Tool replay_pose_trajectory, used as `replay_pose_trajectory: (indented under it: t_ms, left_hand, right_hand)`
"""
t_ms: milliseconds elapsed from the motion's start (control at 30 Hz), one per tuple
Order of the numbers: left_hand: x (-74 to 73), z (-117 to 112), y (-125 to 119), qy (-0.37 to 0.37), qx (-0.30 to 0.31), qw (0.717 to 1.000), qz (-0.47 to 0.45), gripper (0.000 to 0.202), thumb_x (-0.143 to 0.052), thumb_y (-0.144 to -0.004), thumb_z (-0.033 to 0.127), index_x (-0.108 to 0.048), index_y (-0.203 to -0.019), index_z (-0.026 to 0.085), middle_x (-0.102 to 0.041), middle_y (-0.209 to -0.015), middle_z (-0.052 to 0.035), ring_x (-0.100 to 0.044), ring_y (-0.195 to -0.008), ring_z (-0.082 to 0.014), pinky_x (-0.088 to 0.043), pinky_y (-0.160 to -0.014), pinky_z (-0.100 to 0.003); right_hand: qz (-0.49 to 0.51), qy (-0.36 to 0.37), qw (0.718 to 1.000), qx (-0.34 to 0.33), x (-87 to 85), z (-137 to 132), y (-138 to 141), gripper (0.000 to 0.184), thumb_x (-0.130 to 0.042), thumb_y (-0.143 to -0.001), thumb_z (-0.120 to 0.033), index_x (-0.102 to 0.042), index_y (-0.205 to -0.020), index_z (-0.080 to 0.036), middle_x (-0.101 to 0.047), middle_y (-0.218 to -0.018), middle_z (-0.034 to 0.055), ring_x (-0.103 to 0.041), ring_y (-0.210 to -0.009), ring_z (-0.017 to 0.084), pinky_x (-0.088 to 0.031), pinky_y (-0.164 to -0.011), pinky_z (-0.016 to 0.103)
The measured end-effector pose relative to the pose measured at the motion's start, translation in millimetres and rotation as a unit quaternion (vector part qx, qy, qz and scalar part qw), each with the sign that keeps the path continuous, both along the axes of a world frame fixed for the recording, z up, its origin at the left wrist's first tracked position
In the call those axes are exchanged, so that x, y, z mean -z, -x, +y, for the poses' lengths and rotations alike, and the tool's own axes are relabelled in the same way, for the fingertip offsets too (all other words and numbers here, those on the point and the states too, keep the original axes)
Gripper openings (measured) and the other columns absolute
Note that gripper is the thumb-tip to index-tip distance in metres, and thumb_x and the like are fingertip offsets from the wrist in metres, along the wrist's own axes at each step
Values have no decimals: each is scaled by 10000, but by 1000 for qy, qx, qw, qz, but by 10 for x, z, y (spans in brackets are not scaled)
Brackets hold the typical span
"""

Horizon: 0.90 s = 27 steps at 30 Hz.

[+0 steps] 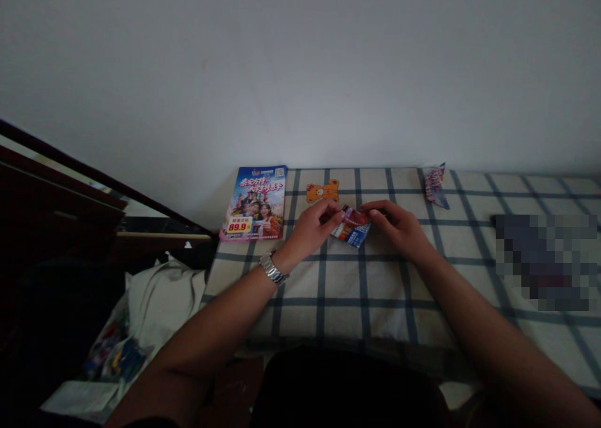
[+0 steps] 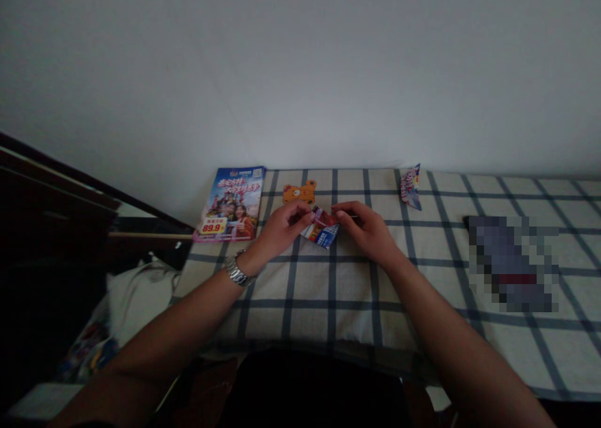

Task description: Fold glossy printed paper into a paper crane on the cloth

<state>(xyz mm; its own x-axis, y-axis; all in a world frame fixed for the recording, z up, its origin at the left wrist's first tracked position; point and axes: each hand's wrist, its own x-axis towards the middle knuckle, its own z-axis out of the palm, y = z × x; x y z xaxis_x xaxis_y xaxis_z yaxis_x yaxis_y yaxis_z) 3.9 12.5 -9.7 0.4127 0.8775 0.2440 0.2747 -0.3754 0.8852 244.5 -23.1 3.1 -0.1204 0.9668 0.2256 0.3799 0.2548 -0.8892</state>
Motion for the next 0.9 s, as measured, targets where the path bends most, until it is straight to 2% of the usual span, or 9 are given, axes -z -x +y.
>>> replay_pose_trajectory:
  t_ms: [133, 300, 633, 767, 900]
  left_hand:
    - [14, 29, 6, -6, -19, 1000, -15, 259, -614, -1036, 448, -622, -987, 194, -679, -916, -23, -638, -810, -161, -486, -732, -290]
    - [37, 35, 0, -8, -18, 1000, -8, 302, -587, -1040, 494, -598, -982, 198, -658, -905, -23, -631, -822, -166, -487, -742, -288]
    - [-49, -36, -12, -18, -16, 998, 49, 247, -595, -1014, 432, -572, -954, 194, -643, -905, -19, -605, -815, -162, -490, -744, -288]
    - [-27, -52, -26, 10, 4, 1000, -11, 224, -627, -1001, 375, -570, -1119, 194, -679, -1067, -69, -682, -949, -193, -569, -836, -323]
    - [-52, -86, -26, 22, 37, 998, -44, 414, -646, -1014, 390, -520, -1380, 241, -649, -1305, -115, -673, -1183, -231, -587, -958, -362]
  right_hand:
    - [-4, 7, 1000, -9, -3, -8, -8, 381, -633, -989, -575, -742, -1145, -245, -790, -1143, 83, -749, -1069, 270, -623, -952, 423]
    - [29, 54, 998, -15, 34, 0, 3, 397, -773, -897, -530, -719, -1169, -246, -786, -1157, 84, -771, -988, 254, -663, -880, 408]
    - [37, 42, 998, -3, 79, 24, -20, 394, -782, -880, -551, -719, -1108, -236, -785, -1095, 93, -766, -930, 252, -664, -849, 420]
    - [27, 17, 999, -16, 61, 24, -18, 364, -752, -904, -557, -726, -1077, -238, -779, -1073, 88, -756, -966, 261, -640, -892, 434]
    - [19, 18, 999, -36, 44, 12, -19, 343, -727, -929, -538, -726, -1083, -232, -776, -1089, 96, -747, -997, 269, -622, -924, 448]
